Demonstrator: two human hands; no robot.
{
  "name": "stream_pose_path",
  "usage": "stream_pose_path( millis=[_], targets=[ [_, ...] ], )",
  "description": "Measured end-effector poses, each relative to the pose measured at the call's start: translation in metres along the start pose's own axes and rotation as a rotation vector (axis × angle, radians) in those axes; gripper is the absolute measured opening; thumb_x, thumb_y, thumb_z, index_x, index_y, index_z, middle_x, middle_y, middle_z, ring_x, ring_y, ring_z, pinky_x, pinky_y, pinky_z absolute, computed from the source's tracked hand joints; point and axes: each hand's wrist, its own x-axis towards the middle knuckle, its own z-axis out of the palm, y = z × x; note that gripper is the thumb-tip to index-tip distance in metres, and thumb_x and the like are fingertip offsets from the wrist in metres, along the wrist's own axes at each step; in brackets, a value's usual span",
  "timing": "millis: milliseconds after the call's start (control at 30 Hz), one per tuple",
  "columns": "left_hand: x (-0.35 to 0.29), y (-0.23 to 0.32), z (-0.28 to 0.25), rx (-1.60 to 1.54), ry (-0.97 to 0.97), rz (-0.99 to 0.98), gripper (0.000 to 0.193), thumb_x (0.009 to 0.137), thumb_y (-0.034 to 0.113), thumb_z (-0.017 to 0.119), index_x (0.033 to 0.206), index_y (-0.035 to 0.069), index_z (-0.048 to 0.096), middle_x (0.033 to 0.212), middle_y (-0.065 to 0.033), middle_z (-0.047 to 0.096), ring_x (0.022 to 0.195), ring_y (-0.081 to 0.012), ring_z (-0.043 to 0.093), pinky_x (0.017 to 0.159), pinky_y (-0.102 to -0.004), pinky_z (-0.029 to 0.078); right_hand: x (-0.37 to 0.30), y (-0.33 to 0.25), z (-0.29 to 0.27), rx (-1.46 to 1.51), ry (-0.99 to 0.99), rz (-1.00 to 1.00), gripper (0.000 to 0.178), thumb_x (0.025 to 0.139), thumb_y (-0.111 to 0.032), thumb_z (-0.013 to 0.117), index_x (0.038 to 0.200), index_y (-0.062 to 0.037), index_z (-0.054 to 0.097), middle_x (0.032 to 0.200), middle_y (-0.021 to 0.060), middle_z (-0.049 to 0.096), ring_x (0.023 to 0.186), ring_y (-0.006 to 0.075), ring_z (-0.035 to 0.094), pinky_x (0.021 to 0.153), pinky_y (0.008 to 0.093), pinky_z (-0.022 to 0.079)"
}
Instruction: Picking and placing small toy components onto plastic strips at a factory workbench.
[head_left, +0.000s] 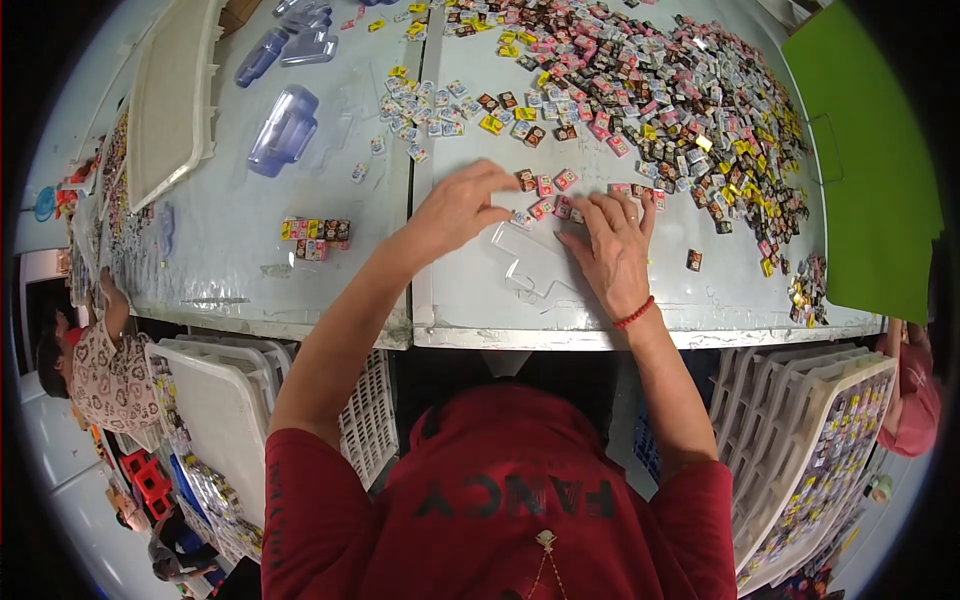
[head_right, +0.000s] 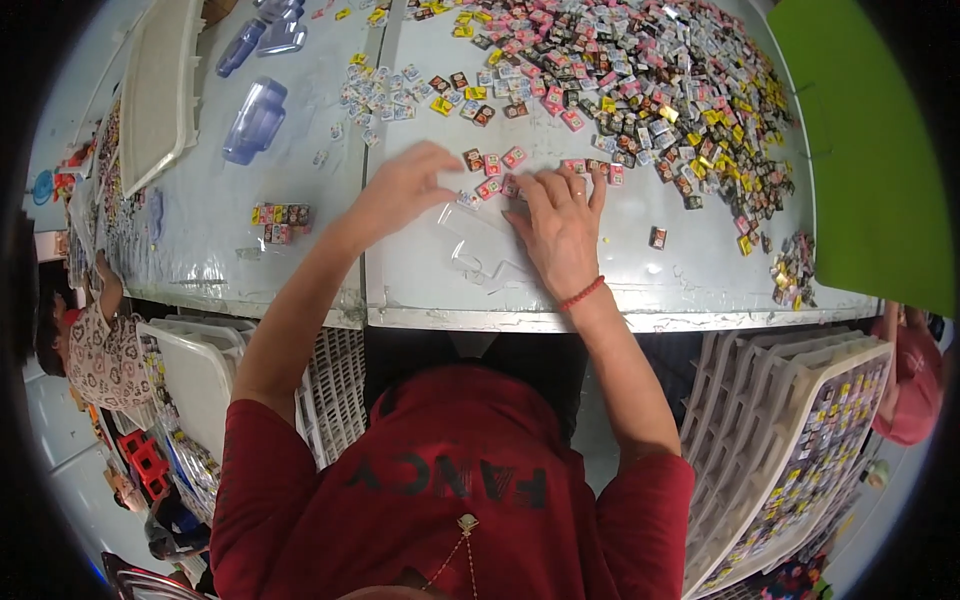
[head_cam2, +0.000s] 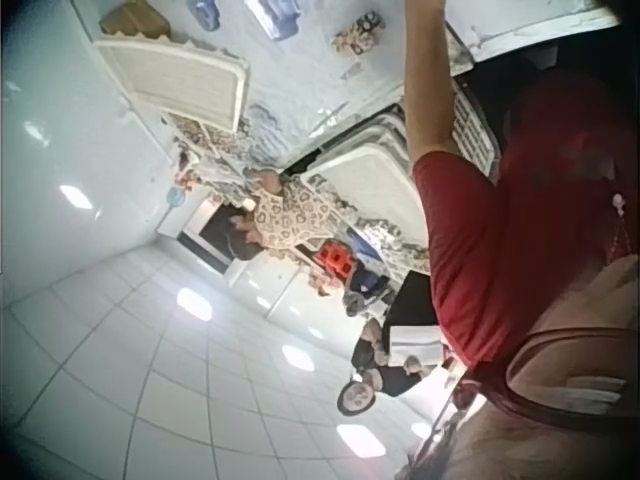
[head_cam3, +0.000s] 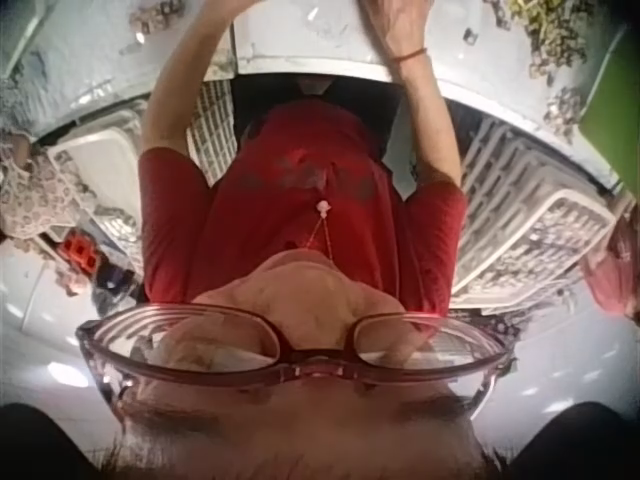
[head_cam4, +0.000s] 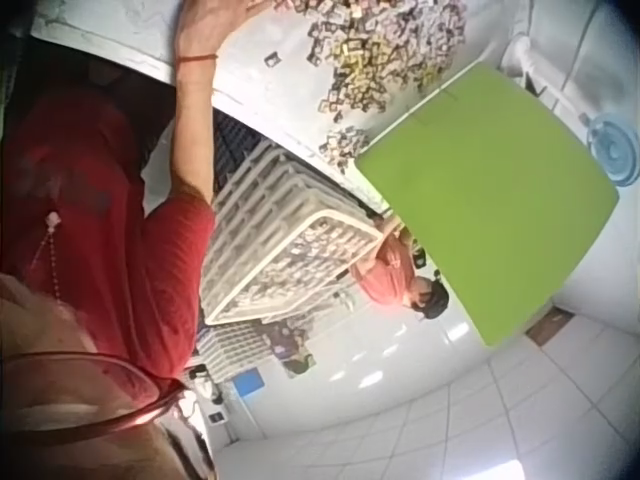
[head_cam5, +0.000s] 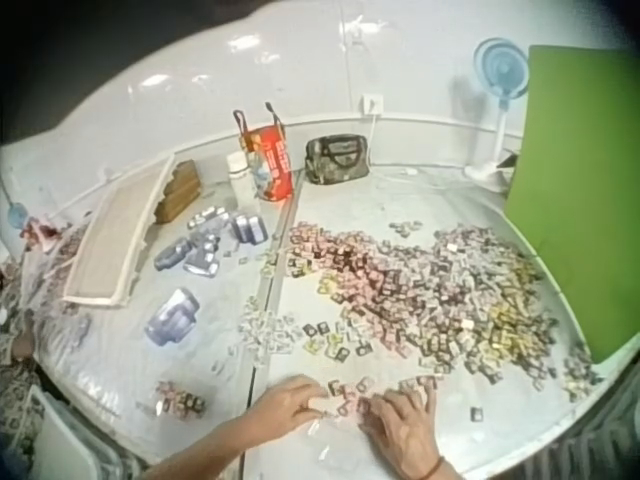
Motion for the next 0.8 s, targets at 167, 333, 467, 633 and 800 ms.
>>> stream_pose_path(
  millis=[167, 333, 467, 633, 800],
  targets=[
    [-0.013, 0.001, 0.013, -0.1, -0.025, 0.011, 0.026, 0.077, 0.011, 0.07, 0.101, 0.003, 0.063, 0.108, -0.0092, 0.062, 0.085, -0.0281, 0.063, 0.077, -0.0354, 0.051, -0.014, -0.003, -0.001, 0.025, -0.043, 0.032, 0.031, 0.071, -0.014, 0.076, 0.099, -0.0098, 0.064, 0.098, 0.0046, 0.062, 0.102, 0.0252, 0.054, 0.097, 0.0445, 0.033],
    [-0.004, -0.01, 0.023, 0.142, 0.109, 0.341, 0.018, 0.081, 0.012, 0.066, 0.095, 0.0, 0.064, 0.099, -0.0098, 0.066, 0.085, -0.0289, 0.063, 0.078, -0.0374, 0.051, 0.006, -0.005, 0.001, -0.016, -0.014, 0.011, 0.03, 0.07, -0.014, 0.075, 0.097, -0.0095, 0.065, 0.1, 0.0046, 0.063, 0.1, 0.0248, 0.055, 0.095, 0.0435, 0.034],
    [-0.012, -0.002, 0.023, 0.092, 0.091, 0.188, 0.015, 0.081, 0.01, 0.064, 0.092, 0.0, 0.065, 0.095, -0.0106, 0.066, 0.085, -0.0297, 0.063, 0.079, -0.0379, 0.051, 0.011, 0.002, 0.01, -0.062, -0.048, -0.014, 0.029, 0.07, -0.013, 0.074, 0.098, -0.0091, 0.065, 0.101, 0.0045, 0.065, 0.101, 0.0245, 0.055, 0.096, 0.0437, 0.034],
    [-0.019, 0.002, 0.011, 0.165, 0.04, 0.115, 0.019, 0.084, 0.015, 0.063, 0.097, 0.002, 0.065, 0.098, -0.011, 0.066, 0.09, -0.0283, 0.063, 0.08, -0.0352, 0.049, 0.007, 0.005, 0.006, -0.064, -0.028, -0.026, 0.028, 0.071, -0.013, 0.074, 0.098, -0.0081, 0.064, 0.099, 0.0039, 0.065, 0.101, 0.0235, 0.055, 0.096, 0.044, 0.033],
    [-0.014, 0.002, 0.012, 0.182, 0.062, 0.125, 0.019, 0.082, 0.019, 0.066, 0.096, 0.006, 0.067, 0.094, -0.0098, 0.065, 0.085, -0.0286, 0.062, 0.074, -0.0366, 0.049, 0.01, 0.004, 0.01, -0.044, -0.035, -0.038, 0.027, 0.072, -0.012, 0.073, 0.096, -0.008, 0.064, 0.097, 0.0042, 0.065, 0.099, 0.0233, 0.056, 0.096, 0.0444, 0.033]
  ],
)
